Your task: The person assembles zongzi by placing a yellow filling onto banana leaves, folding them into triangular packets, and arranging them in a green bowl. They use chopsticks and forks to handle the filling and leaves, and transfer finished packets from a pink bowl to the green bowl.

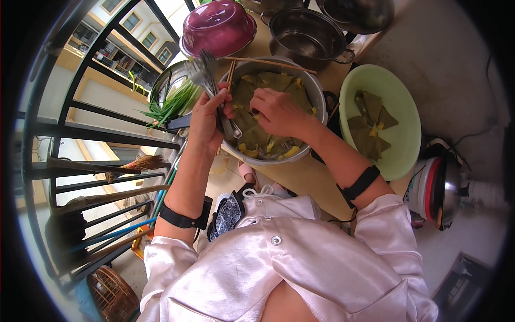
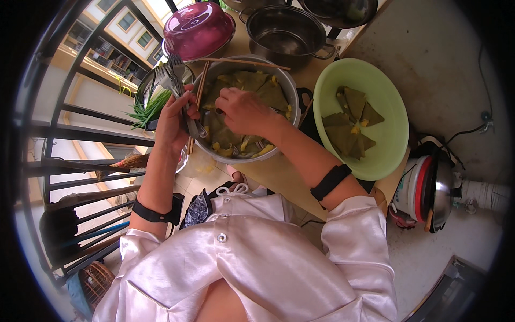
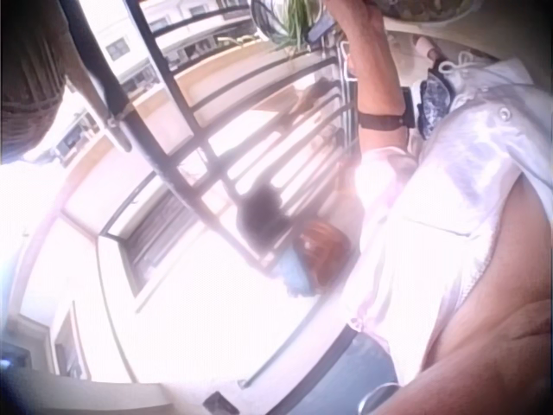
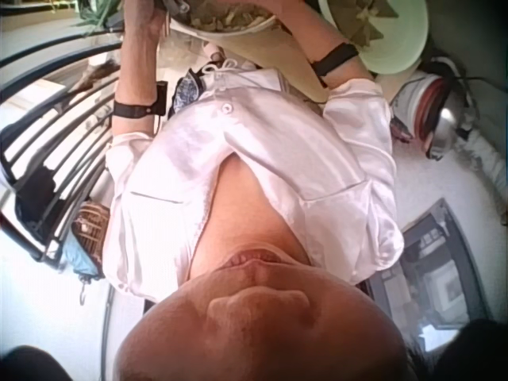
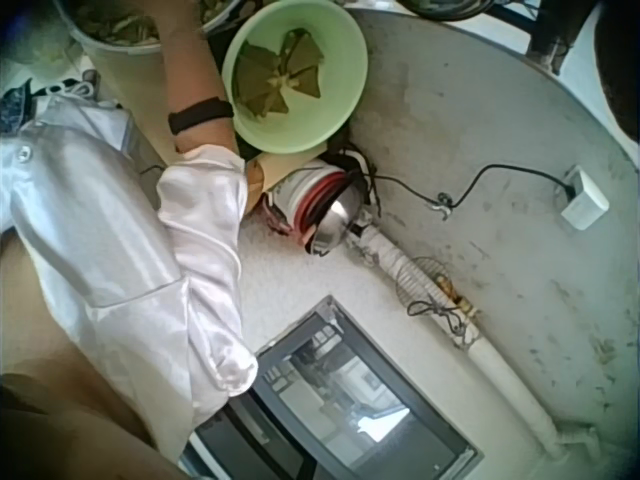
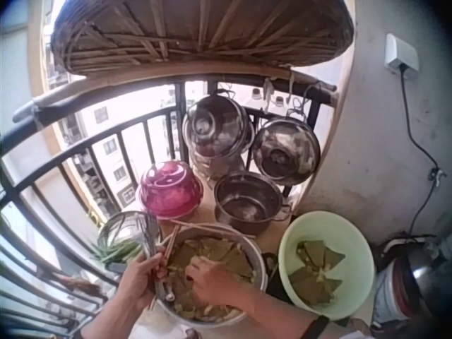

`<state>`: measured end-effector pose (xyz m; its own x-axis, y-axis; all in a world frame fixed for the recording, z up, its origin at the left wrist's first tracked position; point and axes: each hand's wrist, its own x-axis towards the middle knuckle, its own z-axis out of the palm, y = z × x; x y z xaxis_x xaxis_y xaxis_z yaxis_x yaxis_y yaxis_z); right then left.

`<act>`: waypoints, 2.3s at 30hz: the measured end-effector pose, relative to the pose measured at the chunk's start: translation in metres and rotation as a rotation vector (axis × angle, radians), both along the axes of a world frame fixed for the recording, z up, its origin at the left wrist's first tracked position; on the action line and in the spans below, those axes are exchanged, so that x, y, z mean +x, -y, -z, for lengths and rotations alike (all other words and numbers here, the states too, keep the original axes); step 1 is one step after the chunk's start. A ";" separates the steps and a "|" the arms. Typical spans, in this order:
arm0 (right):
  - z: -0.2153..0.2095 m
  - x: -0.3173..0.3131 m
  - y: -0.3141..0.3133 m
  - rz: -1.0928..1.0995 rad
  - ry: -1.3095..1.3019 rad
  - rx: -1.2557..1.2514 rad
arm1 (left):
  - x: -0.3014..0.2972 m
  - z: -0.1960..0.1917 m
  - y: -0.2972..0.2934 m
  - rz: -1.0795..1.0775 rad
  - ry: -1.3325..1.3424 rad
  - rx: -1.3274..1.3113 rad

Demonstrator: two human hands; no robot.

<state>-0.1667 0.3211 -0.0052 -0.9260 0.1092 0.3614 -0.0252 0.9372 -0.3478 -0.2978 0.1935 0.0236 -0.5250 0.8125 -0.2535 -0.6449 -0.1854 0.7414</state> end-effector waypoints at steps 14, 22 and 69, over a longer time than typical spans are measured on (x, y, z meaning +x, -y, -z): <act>-0.008 0.064 -0.029 0.423 -0.508 -1.142 | 0.023 0.012 -0.008 0.082 0.032 -0.103; -0.028 0.063 -0.006 0.412 -0.698 -1.005 | 0.042 0.018 -0.012 0.106 0.050 -0.110; -0.002 0.046 0.050 0.447 -0.403 -0.539 | 0.057 0.025 -0.035 0.067 0.058 -0.019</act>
